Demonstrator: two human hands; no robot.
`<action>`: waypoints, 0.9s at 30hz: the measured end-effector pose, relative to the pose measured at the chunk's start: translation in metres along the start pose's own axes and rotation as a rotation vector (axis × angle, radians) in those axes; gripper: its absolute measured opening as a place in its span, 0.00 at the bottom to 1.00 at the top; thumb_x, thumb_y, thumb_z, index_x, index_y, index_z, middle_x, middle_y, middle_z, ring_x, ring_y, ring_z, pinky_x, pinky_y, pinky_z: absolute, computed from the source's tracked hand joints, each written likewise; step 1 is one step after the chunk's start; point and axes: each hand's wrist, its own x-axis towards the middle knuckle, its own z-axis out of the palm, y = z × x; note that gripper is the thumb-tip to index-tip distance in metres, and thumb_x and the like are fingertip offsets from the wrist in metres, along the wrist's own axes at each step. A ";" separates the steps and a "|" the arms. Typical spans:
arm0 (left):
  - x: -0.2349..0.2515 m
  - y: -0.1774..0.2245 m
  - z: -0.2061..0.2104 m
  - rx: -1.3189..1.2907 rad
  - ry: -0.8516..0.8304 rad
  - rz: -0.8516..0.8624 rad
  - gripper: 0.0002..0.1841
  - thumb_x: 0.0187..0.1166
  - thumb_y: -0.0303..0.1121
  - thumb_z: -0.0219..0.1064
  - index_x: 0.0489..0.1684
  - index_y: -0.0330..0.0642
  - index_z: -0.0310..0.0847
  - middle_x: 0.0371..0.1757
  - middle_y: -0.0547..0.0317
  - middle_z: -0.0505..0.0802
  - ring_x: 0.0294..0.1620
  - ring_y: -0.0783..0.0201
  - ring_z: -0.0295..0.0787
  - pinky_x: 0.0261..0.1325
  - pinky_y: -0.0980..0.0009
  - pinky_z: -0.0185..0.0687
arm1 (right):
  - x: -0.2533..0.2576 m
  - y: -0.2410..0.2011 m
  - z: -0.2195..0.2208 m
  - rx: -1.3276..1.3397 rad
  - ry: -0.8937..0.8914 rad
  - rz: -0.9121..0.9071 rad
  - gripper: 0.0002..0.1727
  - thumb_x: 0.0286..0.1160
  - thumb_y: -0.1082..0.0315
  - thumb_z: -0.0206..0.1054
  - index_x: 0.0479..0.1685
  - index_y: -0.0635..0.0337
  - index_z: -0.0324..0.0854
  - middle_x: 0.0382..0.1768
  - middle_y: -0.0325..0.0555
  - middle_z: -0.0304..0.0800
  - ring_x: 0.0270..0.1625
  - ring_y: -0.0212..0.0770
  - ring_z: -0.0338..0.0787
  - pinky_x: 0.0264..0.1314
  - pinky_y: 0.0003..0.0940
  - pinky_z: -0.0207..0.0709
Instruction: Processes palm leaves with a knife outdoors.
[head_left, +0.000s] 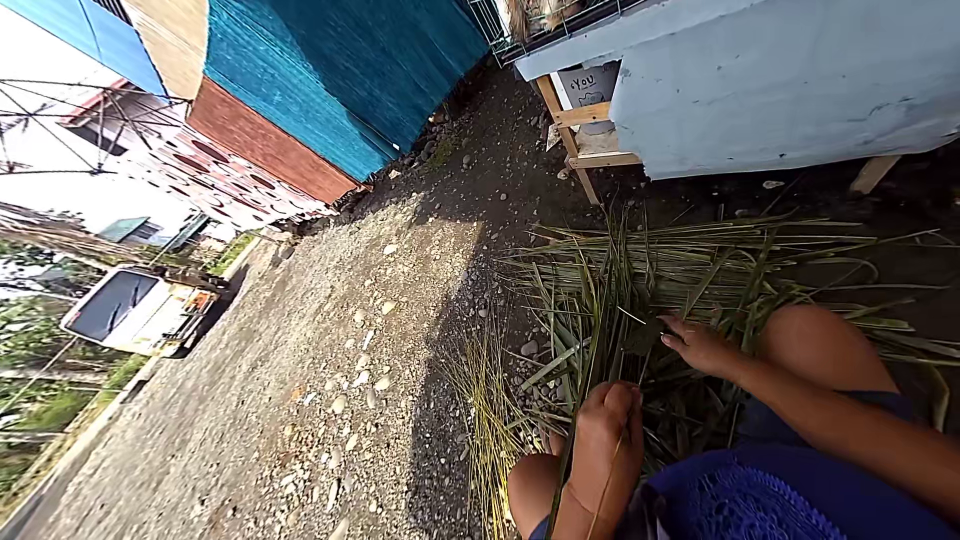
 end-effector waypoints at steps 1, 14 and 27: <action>0.000 0.001 0.001 0.004 0.000 0.019 0.06 0.73 0.23 0.66 0.31 0.37 0.90 0.40 0.54 0.97 0.45 0.65 0.96 0.55 0.74 0.90 | -0.001 -0.002 0.001 0.020 -0.003 0.015 0.33 0.96 0.50 0.43 0.96 0.51 0.48 0.78 0.65 0.77 0.78 0.64 0.78 0.82 0.65 0.65; 0.005 -0.035 -0.036 -0.143 0.122 -0.329 0.03 0.74 0.21 0.68 0.34 0.36 0.87 0.37 0.60 0.97 0.34 0.73 0.95 0.42 0.75 0.93 | 0.002 0.014 -0.005 1.294 0.004 0.416 0.28 0.95 0.41 0.37 0.69 0.48 0.73 0.21 0.40 0.76 0.13 0.34 0.72 0.12 0.27 0.66; 0.011 -0.033 -0.014 -0.577 0.301 -0.514 0.03 0.75 0.15 0.67 0.35 0.30 0.81 0.38 0.52 0.97 0.35 0.63 0.97 0.45 0.68 0.96 | -0.055 -0.050 0.004 1.018 -0.184 -0.104 0.24 0.93 0.53 0.48 0.75 0.55 0.78 0.21 0.28 0.71 0.18 0.25 0.69 0.21 0.19 0.66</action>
